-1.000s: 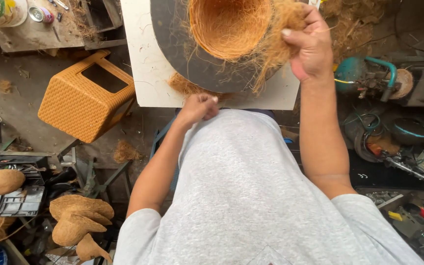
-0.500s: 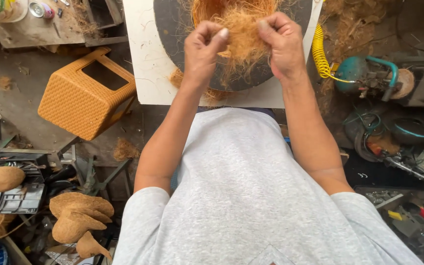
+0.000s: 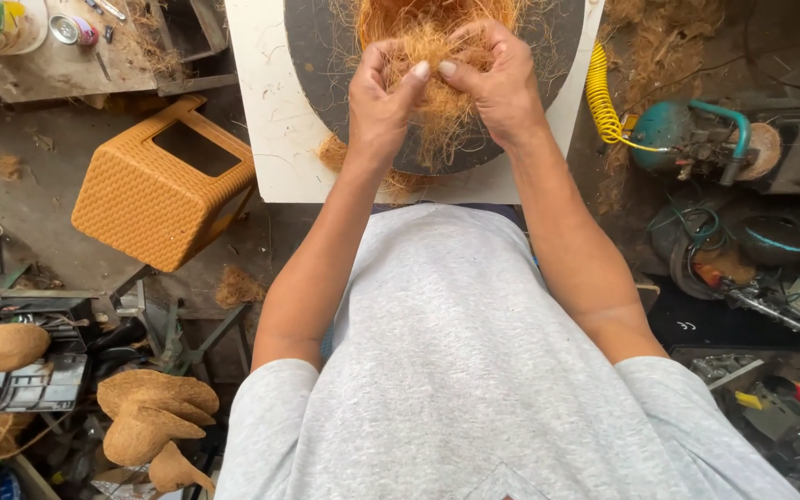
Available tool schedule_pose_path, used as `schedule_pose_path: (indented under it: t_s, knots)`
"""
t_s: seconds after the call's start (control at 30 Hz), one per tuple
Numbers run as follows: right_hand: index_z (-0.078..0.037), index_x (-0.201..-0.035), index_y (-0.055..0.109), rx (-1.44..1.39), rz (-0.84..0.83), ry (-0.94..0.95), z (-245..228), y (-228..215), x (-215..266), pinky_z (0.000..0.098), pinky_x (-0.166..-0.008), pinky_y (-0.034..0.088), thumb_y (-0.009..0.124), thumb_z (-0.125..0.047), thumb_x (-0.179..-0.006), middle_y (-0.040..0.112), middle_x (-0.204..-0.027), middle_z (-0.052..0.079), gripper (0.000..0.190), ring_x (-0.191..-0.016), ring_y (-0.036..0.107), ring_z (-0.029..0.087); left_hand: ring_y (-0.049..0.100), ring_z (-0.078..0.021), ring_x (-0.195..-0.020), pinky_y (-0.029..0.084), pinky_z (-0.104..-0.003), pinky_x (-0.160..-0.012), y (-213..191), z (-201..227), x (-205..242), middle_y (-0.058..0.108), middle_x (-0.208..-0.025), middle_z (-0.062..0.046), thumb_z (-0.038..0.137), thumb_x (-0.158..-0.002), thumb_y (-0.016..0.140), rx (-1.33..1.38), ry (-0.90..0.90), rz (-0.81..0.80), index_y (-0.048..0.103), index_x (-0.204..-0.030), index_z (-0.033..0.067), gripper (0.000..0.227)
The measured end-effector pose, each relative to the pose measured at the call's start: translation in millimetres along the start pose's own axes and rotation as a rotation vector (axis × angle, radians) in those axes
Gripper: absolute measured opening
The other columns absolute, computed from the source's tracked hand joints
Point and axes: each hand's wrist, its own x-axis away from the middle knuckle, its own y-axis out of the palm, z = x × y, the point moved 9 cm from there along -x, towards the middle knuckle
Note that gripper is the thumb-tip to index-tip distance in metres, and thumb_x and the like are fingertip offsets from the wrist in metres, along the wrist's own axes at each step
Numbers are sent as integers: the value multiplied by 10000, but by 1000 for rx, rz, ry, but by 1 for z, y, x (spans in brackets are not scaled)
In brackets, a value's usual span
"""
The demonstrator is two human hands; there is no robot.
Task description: Shaping coconut fibers into a hat mold by hand and applying a spray sealant.
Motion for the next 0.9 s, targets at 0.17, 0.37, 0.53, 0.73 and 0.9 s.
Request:
schedule_pose_path:
  t_s: [0.17,0.37,0.53,0.73,0.9]
  knots:
    - [-89,-1001,658,-31,127,-55,-9,-30,-2,242,-671,621,728,100,-910,693,-898,44,221,-790,710,144,645,-121,-741,634,-281,-717,-25,-7,-13,625,-838,-20,49,-898,681,81,192,135,564,-1120,112,259]
    - [-96,-1020,661,-107,233,-91,11,-58,-2,257,-613,549,790,32,-894,684,-829,20,221,-737,669,128,596,-132,-773,570,-260,-747,-38,-7,-9,578,-846,-31,43,-927,649,235,284,209,541,-1133,65,233]
    - [-95,-1267,503,21,5,-34,1,-9,-2,490,-981,591,783,-496,-880,483,-1306,222,624,-1235,561,374,645,-195,-993,601,-325,-921,-5,-12,-14,608,-1058,-68,102,-909,695,165,233,38,489,-1232,98,383]
    - [-162,-847,625,13,41,14,9,-19,-9,255,-779,496,642,-74,-955,602,-859,-36,141,-801,562,103,576,-140,-851,617,-275,-791,0,-1,-14,526,-949,-38,2,-886,612,93,261,-54,518,-1044,101,209]
    - [-130,-950,588,-144,-59,-47,-9,-15,-2,307,-773,592,684,-82,-946,683,-930,40,107,-838,673,167,638,-98,-646,610,-213,-607,8,-12,-13,563,-1199,-115,372,-870,685,182,-5,-144,513,-1276,39,552]
